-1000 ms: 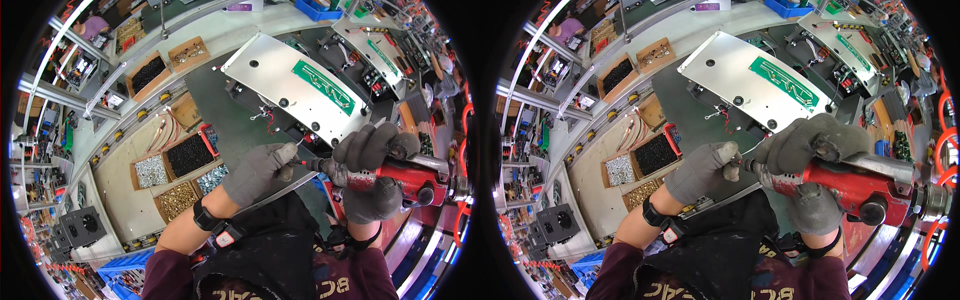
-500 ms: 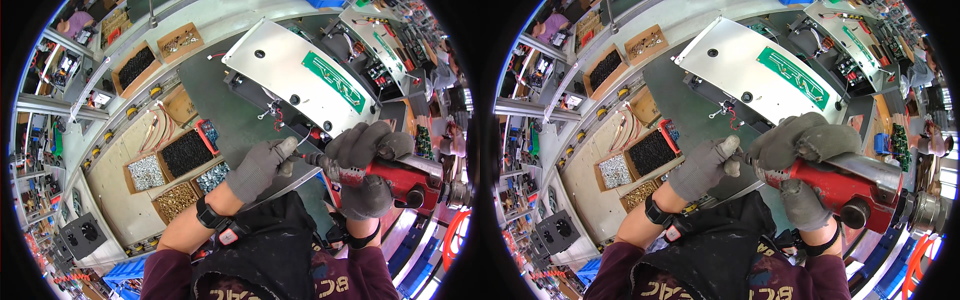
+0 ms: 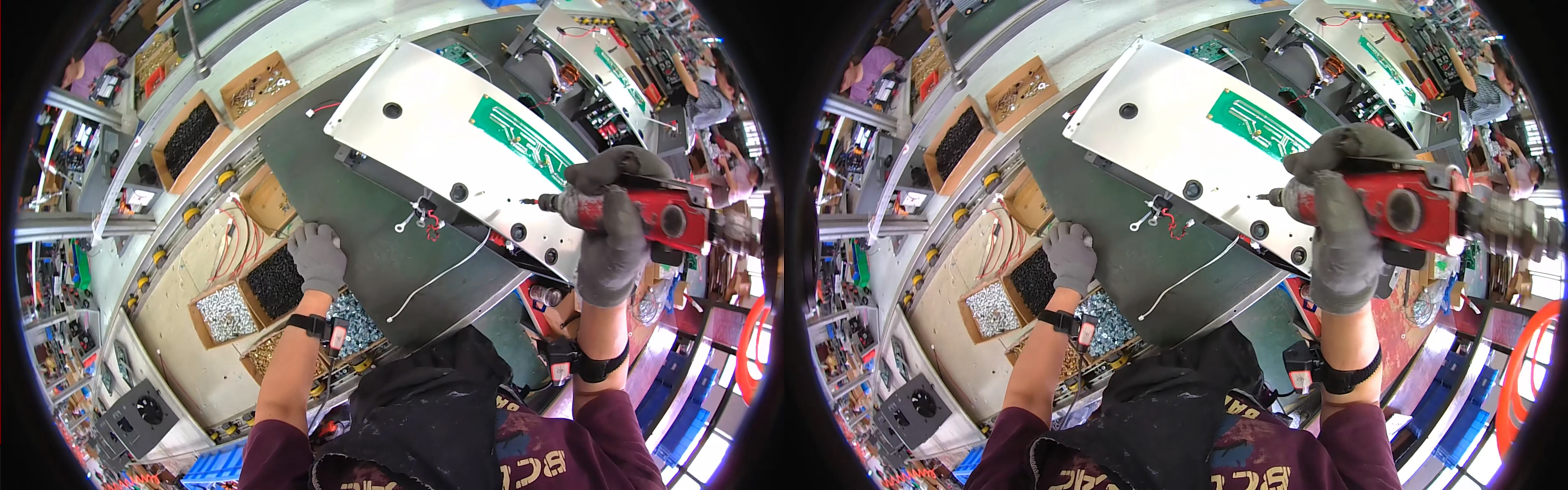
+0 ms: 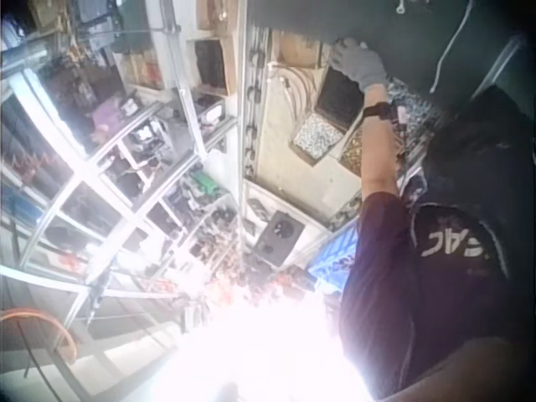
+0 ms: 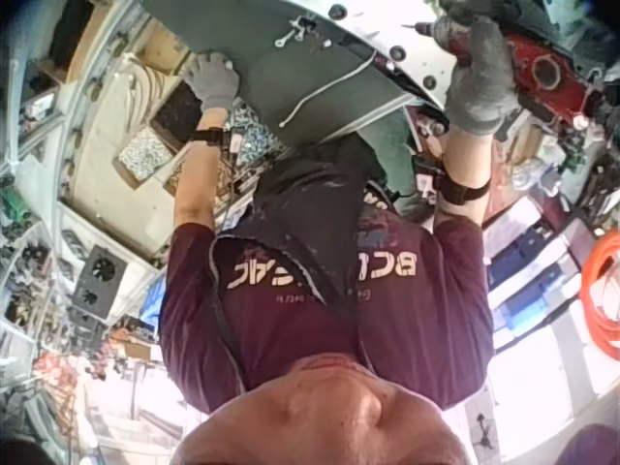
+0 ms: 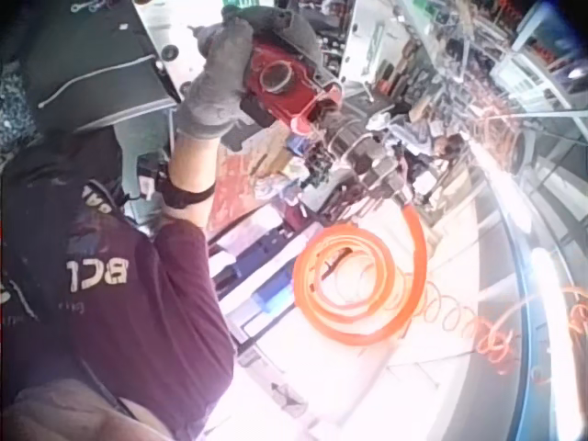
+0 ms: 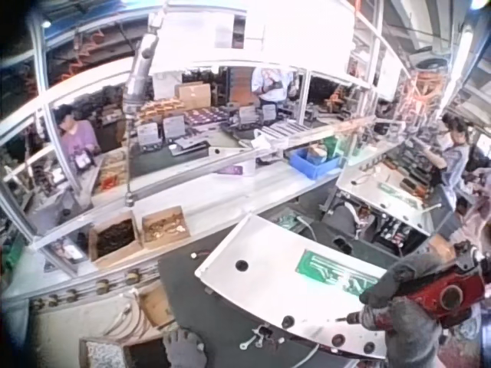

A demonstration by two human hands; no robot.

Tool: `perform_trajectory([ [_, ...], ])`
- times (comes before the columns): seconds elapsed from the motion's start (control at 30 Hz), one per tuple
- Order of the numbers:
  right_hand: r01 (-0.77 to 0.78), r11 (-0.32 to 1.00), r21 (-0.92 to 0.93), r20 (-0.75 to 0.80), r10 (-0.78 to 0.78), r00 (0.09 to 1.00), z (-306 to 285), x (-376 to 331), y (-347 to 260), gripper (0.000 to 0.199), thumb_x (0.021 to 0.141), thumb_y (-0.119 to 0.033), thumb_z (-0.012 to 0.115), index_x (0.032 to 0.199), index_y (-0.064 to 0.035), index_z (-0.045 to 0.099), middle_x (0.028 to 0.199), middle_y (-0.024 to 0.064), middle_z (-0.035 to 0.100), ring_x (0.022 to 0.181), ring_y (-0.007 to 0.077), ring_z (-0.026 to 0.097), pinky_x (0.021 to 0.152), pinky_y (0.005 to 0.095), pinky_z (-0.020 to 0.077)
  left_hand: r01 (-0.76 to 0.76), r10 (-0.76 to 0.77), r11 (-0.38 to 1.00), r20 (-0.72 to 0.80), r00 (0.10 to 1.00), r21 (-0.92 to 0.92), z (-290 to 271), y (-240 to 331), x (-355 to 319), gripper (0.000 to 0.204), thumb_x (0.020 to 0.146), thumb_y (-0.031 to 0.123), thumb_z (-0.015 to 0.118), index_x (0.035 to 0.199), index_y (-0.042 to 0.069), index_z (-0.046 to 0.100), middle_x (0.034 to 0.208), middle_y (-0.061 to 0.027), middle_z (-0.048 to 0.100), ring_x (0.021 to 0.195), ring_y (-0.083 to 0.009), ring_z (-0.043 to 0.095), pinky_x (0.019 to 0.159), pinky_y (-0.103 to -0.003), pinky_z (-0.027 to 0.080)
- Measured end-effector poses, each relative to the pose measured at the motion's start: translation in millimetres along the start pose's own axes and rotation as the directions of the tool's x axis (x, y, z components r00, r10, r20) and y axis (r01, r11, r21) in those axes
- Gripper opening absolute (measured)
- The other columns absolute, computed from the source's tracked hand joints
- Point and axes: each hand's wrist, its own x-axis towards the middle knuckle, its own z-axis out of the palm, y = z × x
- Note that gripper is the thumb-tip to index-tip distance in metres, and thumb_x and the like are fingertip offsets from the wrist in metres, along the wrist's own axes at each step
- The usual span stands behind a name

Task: The recorder is assembling a metal electronic chassis using an air-powered screwdriver and various small components on an assembly line.

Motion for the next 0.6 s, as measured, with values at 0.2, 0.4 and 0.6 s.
perform_trajectory([
  [0.2,-0.04,0.995,-0.09,-0.016,0.039,0.999,-4,4,24,0.035,0.079,0.005,0.061,0.112,-0.0057,0.051,0.095,0.0101,0.059,0.082,0.0202,0.061,0.074,0.0407,0.0553,0.145,-0.136,0.921,0.048,0.989,-0.363,32,-21,-22,0.015,0.083,0.012,0.056,0.098,0.013,0.056,0.091,-0.0042,0.063,0.096,-0.0245,0.06,0.096,-0.041,0.036],
  [0.4,-0.113,0.99,-0.088,-0.052,0.108,0.993,-4,4,25,0.033,0.08,0.004,0.06,0.111,-0.0055,0.053,0.093,0.0087,0.06,0.08,0.0183,0.061,0.071,0.0375,0.0553,0.031,-0.006,0.998,0.404,0.915,-0.055,24,-27,0,0.023,0.082,0.013,0.058,0.105,0.013,0.059,0.107,-0.0057,0.061,0.108,-0.0238,0.055,0.098,-0.048,0.034],
  [0.6,-0.111,0.978,-0.175,-0.126,0.089,0.988,8,6,24,0.029,0.079,0.005,0.06,0.107,-0.0026,0.055,0.089,0.0094,0.061,0.076,0.0182,0.062,0.059,0.0307,0.0525,-0.111,0.036,0.985,0.464,0.885,0.135,40,-32,4,0.033,0.079,0.014,0.06,0.111,0.014,0.066,0.115,-0.004,0.057,0.119,-0.02,0.047,0.098,-0.049,0.031],
])
